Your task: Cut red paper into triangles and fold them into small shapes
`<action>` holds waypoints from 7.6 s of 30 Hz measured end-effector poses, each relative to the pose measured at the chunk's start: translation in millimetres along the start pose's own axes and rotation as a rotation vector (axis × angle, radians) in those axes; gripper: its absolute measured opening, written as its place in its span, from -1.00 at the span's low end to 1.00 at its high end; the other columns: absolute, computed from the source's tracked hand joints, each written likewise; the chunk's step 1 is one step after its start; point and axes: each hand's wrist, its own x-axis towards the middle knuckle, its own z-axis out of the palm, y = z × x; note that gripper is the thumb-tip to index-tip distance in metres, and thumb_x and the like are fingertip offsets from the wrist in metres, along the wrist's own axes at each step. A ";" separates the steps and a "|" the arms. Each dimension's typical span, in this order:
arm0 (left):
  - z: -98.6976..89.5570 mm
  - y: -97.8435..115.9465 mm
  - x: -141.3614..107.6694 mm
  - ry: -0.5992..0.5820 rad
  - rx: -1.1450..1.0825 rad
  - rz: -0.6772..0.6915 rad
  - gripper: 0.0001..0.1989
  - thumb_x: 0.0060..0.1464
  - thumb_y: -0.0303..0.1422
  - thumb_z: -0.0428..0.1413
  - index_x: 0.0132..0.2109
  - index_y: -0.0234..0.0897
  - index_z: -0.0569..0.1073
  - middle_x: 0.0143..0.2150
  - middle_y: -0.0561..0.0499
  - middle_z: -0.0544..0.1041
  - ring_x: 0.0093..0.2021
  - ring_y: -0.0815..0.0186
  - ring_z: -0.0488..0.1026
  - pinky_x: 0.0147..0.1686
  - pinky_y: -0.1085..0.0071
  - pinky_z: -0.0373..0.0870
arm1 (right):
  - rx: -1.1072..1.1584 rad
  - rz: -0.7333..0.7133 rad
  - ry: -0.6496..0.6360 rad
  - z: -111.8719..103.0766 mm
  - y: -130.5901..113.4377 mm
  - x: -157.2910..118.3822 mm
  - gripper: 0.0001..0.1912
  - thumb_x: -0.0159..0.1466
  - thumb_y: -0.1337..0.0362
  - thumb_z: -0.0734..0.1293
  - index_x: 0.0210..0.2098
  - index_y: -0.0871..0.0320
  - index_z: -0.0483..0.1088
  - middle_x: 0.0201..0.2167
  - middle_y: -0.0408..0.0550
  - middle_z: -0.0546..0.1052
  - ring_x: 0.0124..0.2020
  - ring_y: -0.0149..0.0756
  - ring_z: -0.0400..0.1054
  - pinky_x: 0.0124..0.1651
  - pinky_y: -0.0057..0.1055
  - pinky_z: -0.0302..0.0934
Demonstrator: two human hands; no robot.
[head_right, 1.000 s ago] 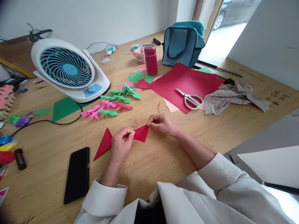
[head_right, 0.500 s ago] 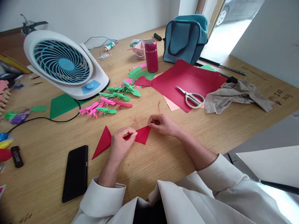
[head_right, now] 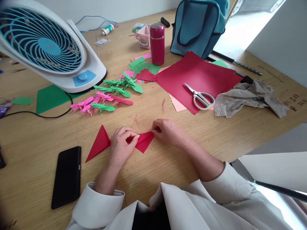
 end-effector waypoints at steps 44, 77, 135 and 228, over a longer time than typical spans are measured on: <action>-12.0 9.2 -14.8 -0.011 -0.030 -0.099 -0.94 0.25 -0.45 0.06 -0.17 -0.25 0.44 -0.22 0.00 0.52 -0.16 0.27 0.47 -0.12 0.33 0.36 | -0.497 -0.408 -0.136 11.5 -9.4 -22.3 -0.59 0.30 0.52 0.21 0.11 0.21 0.36 -0.17 0.07 0.38 -0.27 -0.20 0.19 -0.19 -0.29 0.15; 6.4 27.1 -60.8 -0.228 0.389 0.235 -0.52 0.34 -0.37 -0.10 0.35 -0.39 0.24 0.37 -0.14 0.27 0.36 0.09 0.23 0.29 0.08 0.18 | -0.491 -0.452 -0.098 7.6 -1.7 -40.7 -0.60 0.42 0.40 0.15 0.22 0.35 0.27 0.04 0.21 0.45 -0.05 -0.06 0.29 -0.05 -0.16 0.24; 26.3 67.1 -63.4 -0.319 0.521 -0.075 -0.21 0.24 0.04 -0.06 0.45 -0.28 -0.01 0.50 -0.15 -0.05 0.46 -0.08 -0.06 0.28 -0.32 0.03 | -0.519 -0.294 0.015 33.1 -2.8 -66.7 -0.37 0.44 0.14 0.18 0.42 0.25 0.00 0.43 0.14 0.06 0.42 -0.11 -0.03 0.36 -0.10 -0.05; 19.6 61.0 -78.1 -0.223 0.559 -0.112 -0.32 0.31 -0.07 -0.12 0.43 -0.33 0.05 0.48 -0.24 0.00 0.45 -0.05 -0.01 0.29 -0.22 0.06 | -0.496 -0.112 0.126 43.6 -6.8 -66.5 -0.40 0.40 -0.01 0.20 0.34 0.13 0.22 0.45 0.26 -0.03 0.45 0.10 -0.14 0.37 0.01 -0.12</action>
